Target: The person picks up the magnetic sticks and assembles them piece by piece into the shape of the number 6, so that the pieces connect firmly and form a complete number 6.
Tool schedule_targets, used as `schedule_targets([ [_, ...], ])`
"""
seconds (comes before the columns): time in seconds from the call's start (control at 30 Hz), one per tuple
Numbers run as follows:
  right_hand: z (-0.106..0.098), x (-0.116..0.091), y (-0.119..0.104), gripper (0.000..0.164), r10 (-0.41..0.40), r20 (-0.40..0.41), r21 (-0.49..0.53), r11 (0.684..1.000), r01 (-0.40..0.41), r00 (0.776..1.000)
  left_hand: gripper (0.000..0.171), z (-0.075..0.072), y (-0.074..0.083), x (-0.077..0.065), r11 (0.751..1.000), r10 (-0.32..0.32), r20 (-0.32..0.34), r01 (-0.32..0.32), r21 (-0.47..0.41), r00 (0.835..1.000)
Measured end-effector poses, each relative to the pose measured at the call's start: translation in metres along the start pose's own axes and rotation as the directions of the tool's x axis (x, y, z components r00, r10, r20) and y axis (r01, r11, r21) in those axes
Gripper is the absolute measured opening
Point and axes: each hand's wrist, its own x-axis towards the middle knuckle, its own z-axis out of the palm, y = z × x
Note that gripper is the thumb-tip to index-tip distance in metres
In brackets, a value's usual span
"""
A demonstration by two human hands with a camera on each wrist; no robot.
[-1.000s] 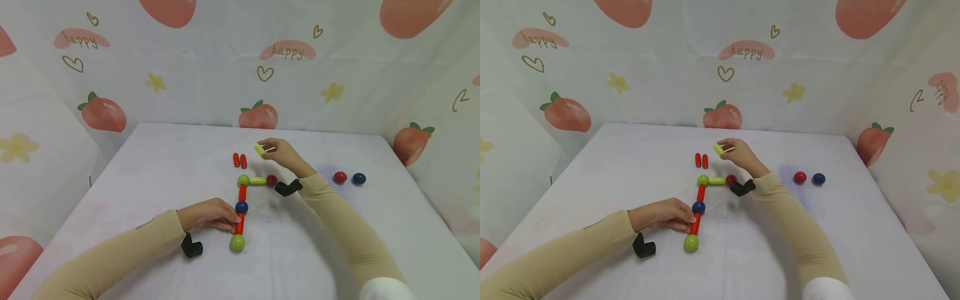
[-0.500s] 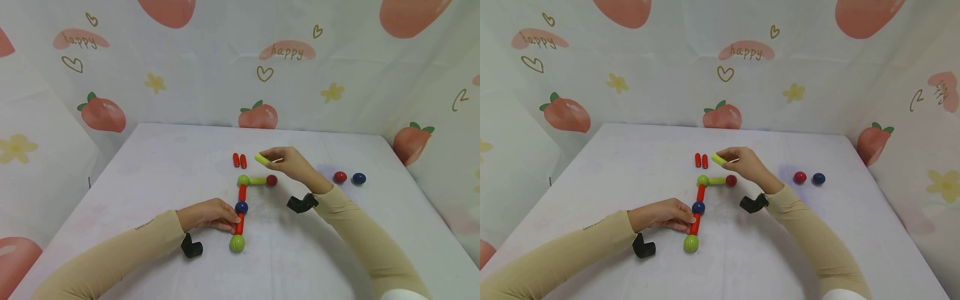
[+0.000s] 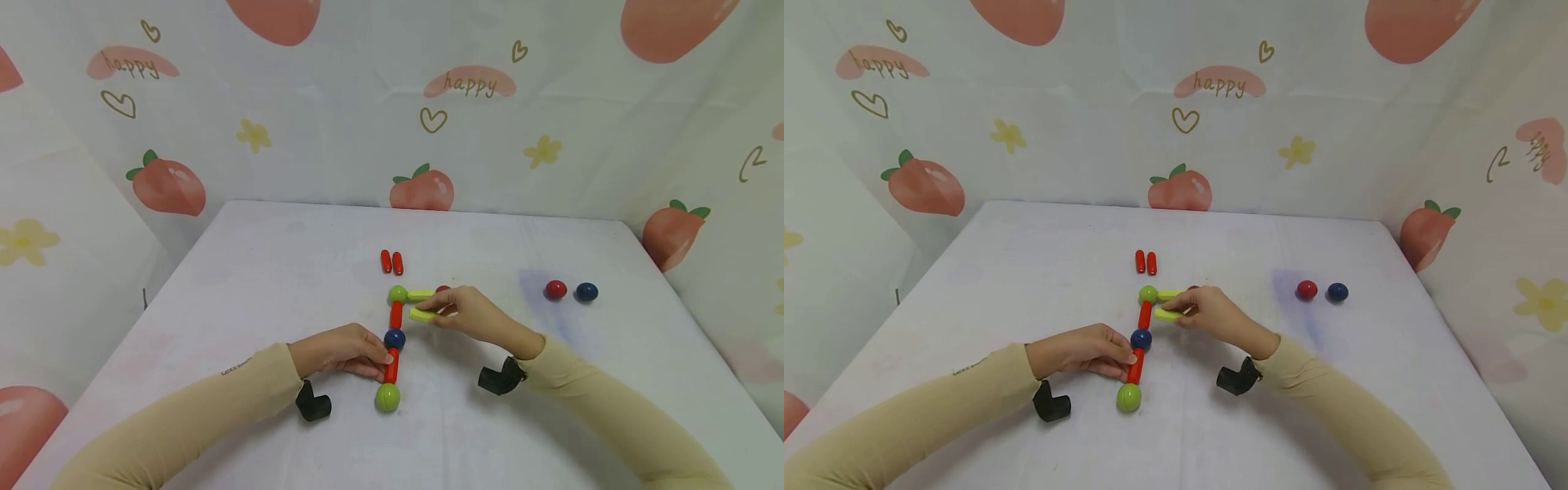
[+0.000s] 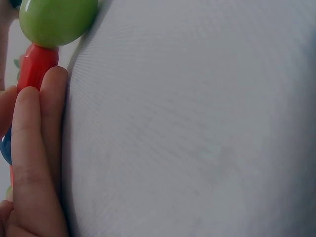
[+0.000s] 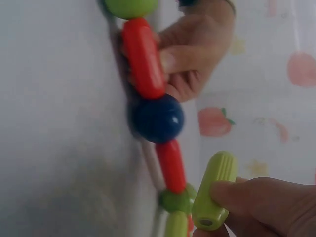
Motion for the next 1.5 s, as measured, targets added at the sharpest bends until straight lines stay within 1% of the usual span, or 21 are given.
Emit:
schedule_targets([
  [0.2,0.011,-0.005,0.007,0.029,-0.022,0.065,-0.013,1.0,0.023,0.998,0.015,0.0,0.0,0.0,1.0,-0.001,0.005,0.001,-0.012,1.0],
  [0.4,0.02,-0.005,0.013,0.029,-0.002,0.105,-0.013,1.0,0.003,0.994,0.014,0.0,0.001,0.001,1.0,-0.004,-0.004,0.004,-0.008,1.0],
  [0.73,0.024,-0.004,0.015,0.03,-0.002,0.109,-0.051,0.999,0.008,0.994,0.014,0.001,0.001,0.0,1.0,0.002,0.001,-0.002,-0.001,1.0],
  [0.8,0.025,-0.003,0.015,0.029,-0.014,0.114,-0.066,0.998,0.021,0.993,0.015,0.001,0.001,0.0,1.0,0.007,0.006,-0.007,-0.004,1.0],
  [0.97,0.028,-0.002,0.012,0.029,-0.013,0.118,-0.062,0.998,0.02,0.993,0.015,0.001,0.0,-0.001,1.0,0.017,0.014,-0.017,-0.017,1.0],
  [1.23,0.03,-0.001,0.011,0.028,0.008,0.118,-0.057,0.998,-0.001,0.993,0.015,0.001,0.0,0.0,1.0,0.009,0.007,-0.009,-0.019,1.0],
  [1.5,0.03,-0.001,0.012,0.028,0.008,0.123,-0.053,0.999,-0.002,0.992,0.015,0.001,0.0,0.0,1.0,0.011,0.011,-0.011,-0.015,1.0],
])
